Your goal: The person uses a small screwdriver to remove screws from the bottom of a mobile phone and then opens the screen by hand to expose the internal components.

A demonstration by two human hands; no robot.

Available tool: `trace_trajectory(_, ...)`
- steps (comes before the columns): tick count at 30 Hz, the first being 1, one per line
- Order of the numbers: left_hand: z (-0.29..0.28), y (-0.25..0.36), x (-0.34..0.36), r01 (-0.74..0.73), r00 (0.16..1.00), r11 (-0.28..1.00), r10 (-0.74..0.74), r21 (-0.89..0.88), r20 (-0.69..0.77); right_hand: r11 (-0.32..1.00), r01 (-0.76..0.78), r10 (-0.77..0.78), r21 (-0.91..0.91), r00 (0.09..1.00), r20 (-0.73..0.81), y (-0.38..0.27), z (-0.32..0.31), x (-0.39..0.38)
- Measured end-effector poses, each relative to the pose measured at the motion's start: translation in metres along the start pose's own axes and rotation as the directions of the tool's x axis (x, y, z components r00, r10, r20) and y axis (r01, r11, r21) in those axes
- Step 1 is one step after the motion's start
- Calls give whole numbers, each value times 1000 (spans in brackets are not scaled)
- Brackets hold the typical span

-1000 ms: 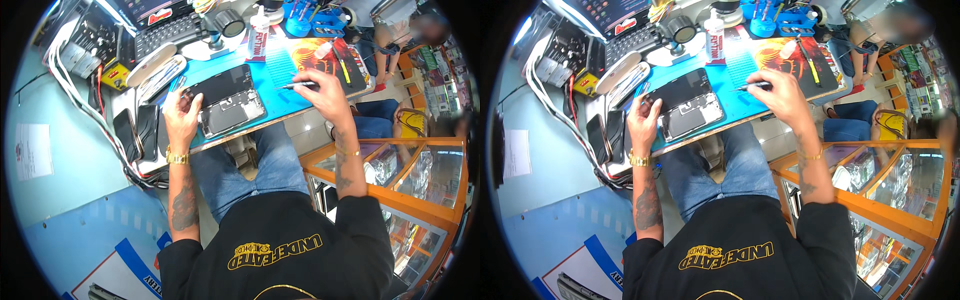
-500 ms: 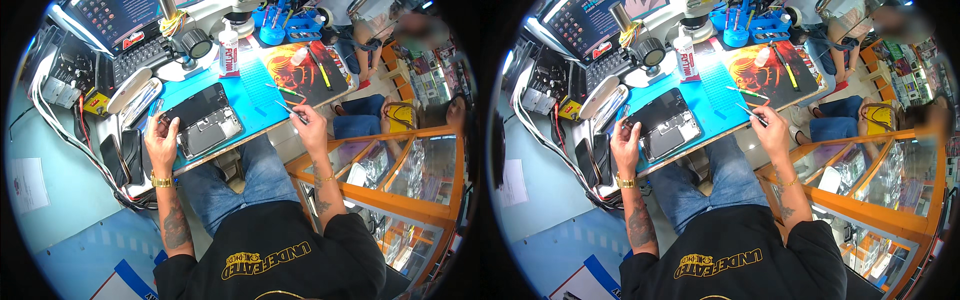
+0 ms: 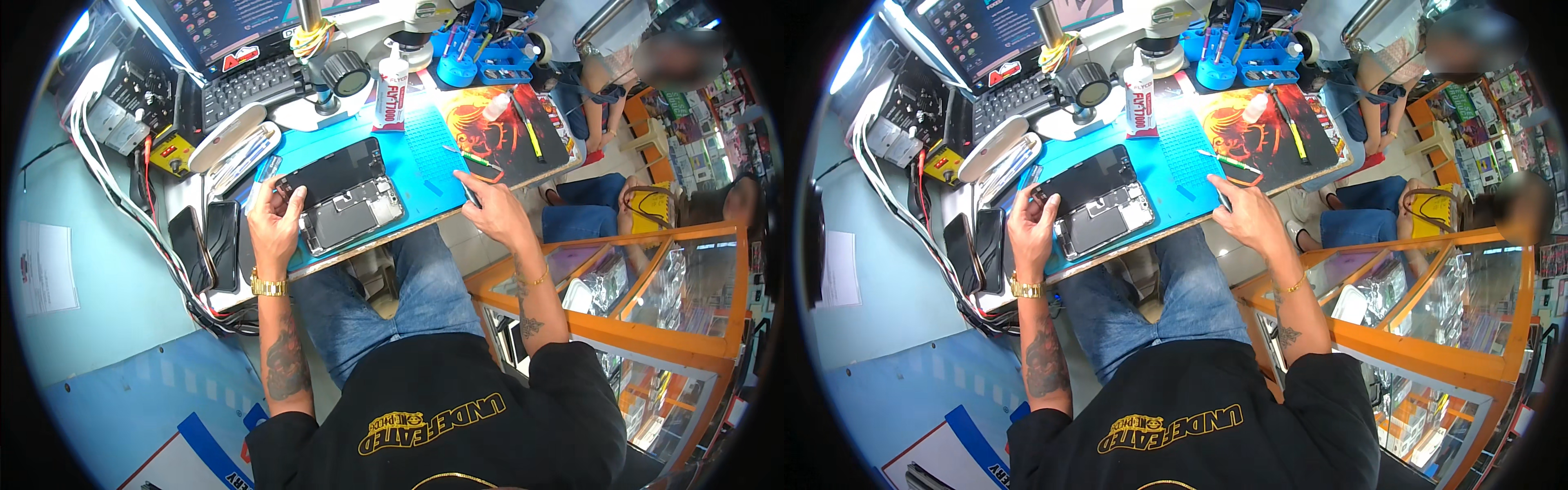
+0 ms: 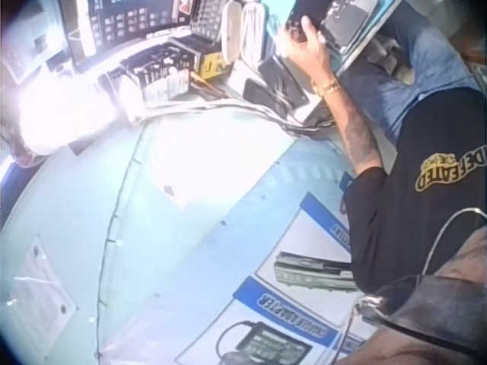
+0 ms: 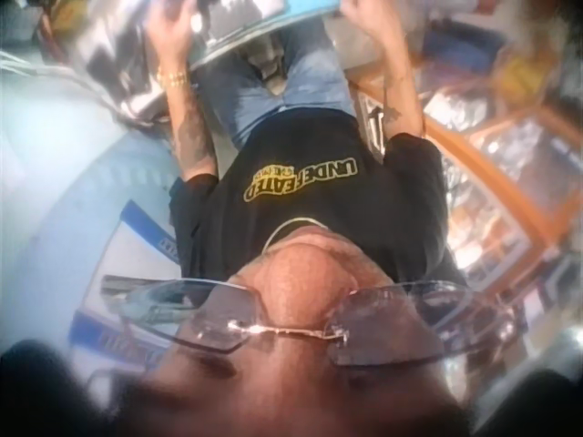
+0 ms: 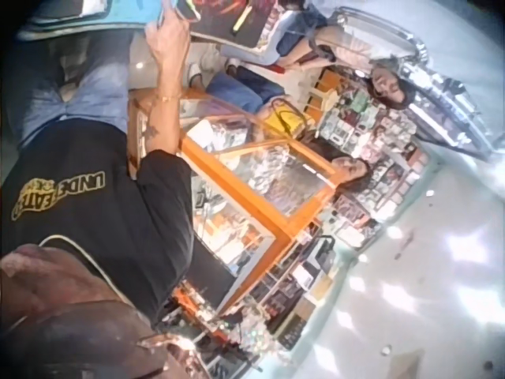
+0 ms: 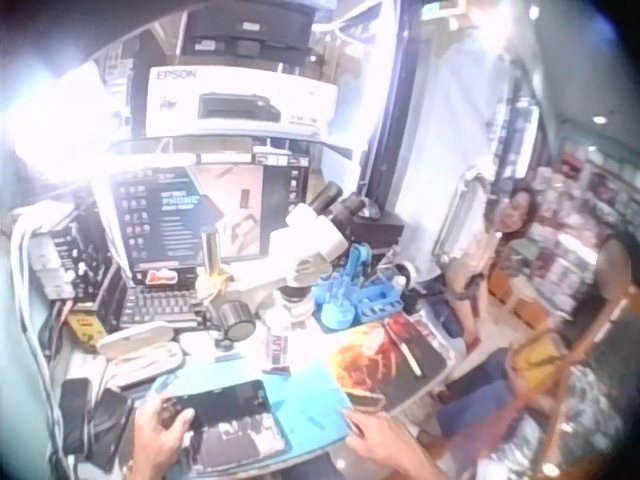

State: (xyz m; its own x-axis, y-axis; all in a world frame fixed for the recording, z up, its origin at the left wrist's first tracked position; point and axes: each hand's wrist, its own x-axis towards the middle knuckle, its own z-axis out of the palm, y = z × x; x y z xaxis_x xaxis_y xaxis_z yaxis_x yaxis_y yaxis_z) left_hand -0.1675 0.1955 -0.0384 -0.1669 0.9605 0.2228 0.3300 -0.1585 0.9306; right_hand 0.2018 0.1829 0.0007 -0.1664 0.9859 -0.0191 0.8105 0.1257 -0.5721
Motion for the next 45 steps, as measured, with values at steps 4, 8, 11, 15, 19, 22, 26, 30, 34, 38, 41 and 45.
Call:
trace_trajectory(4, 1, -3, 0, -8, 1000, 998, 8, -57, -1, 995, -92, 88, 24, 987, 137, -8, -13, 0)
trace_trajectory(8, 4, -3, 2, -6, 1000, 997, 6, -75, 3, 988, -109, 98, 113, 990, 102, 7, -31, -11)
trace_trajectory(11, 1, 2, 0, 11, 1000, 999, -10, -54, 14, 975, -61, 72, 213, 996, -44, -4, -42, -10)
trace_trajectory(15, -2, 0, 0, 35, 999, 999, -35, 22, 10, 957, 33, -14, 288, 998, -68, -43, -47, 7)
trace_trajectory(19, -2, -4, 1, -17, 1000, 1000, 17, 9, -17, 942, 320, -328, 102, 943, 66, -93, -37, 26)
trace_trajectory(22, 0, 0, 0, 9, 1000, 1000, -9, 0, 11, 834, 551, -551, 28, 833, 46, -100, -21, 42)
trace_trajectory(26, -1, -1, 1, 18, 1000, 1000, -18, -1, 15, 772, 632, -629, -64, 775, 56, -111, -1, 58)
trace_trajectory(30, -2, -2, 0, 21, 1000, 999, -21, -34, 22, 746, 662, -656, -71, 749, 92, -111, 8, 68)
trace_trajectory(34, -2, -4, 2, 16, 1000, 1000, -16, -22, 26, 769, 632, -619, -93, 774, 133, -110, 9, 68)
trace_trajectory(38, -1, -3, 1, 19, 1000, 1000, -18, -23, 25, 779, 622, -607, -78, 780, 154, -107, 9, 69)
trace_trajectory(41, -2, -5, 1, 18, 1000, 1000, -18, -3, 23, 779, 624, -610, -68, 778, 149, -107, 12, 69)
trace_trajectory(45, -1, -4, 1, 18, 1000, 1000, -17, -25, 16, 773, 631, -616, -66, 772, 157, -109, 12, 70)
